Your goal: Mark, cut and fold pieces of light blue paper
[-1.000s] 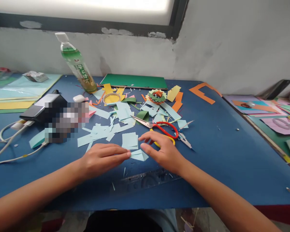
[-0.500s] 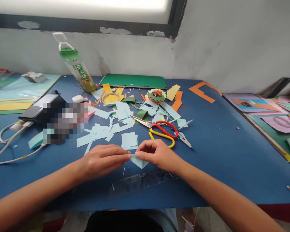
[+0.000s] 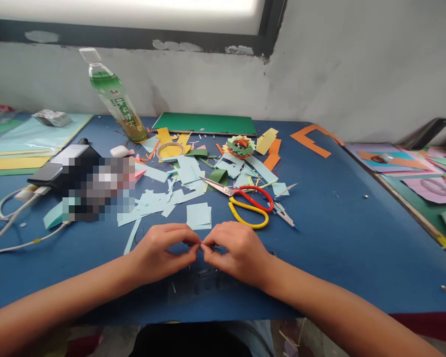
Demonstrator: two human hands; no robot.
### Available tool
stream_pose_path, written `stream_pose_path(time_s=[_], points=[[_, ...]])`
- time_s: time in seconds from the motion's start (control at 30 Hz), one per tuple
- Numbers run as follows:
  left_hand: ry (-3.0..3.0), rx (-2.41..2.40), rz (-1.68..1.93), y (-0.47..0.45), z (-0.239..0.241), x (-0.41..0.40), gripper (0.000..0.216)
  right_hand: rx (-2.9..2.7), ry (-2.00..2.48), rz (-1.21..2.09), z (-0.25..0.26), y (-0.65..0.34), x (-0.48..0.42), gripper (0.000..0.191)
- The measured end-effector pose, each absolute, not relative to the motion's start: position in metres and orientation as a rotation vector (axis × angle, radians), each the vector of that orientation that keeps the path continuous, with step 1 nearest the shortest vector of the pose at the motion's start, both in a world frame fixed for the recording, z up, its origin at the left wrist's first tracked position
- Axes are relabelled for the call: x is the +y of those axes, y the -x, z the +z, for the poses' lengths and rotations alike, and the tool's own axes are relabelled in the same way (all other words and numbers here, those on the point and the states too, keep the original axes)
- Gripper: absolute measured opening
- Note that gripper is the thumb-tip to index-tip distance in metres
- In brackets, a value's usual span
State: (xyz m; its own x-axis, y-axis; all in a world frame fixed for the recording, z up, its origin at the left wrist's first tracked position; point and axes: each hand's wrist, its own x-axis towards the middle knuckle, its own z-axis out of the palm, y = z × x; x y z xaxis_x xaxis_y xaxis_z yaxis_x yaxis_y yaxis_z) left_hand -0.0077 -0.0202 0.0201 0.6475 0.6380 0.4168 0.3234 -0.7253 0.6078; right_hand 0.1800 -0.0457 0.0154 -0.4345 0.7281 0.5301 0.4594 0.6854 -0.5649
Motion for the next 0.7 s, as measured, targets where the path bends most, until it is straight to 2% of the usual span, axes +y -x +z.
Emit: stream_pose_path(time_s=[0.2,0.4,0.7], points=[[-2.331,0.834,0.944,0.015,0.025,-0.01,0.008,-2.016,0.92,0.433,0.024,-0.184,-0.045,0.011],[-2.285,0.705,0.803,0.014,0.023,-0.011,0.01,-2.027,0.925,0.419,0.021,-0.183,-0.044,0.008],[-2.474,0.609,0.964,0.009,0.015,-0.02,0.009,-2.177,0.918,0.044,0.019,-0.18,-0.045,0.008]])
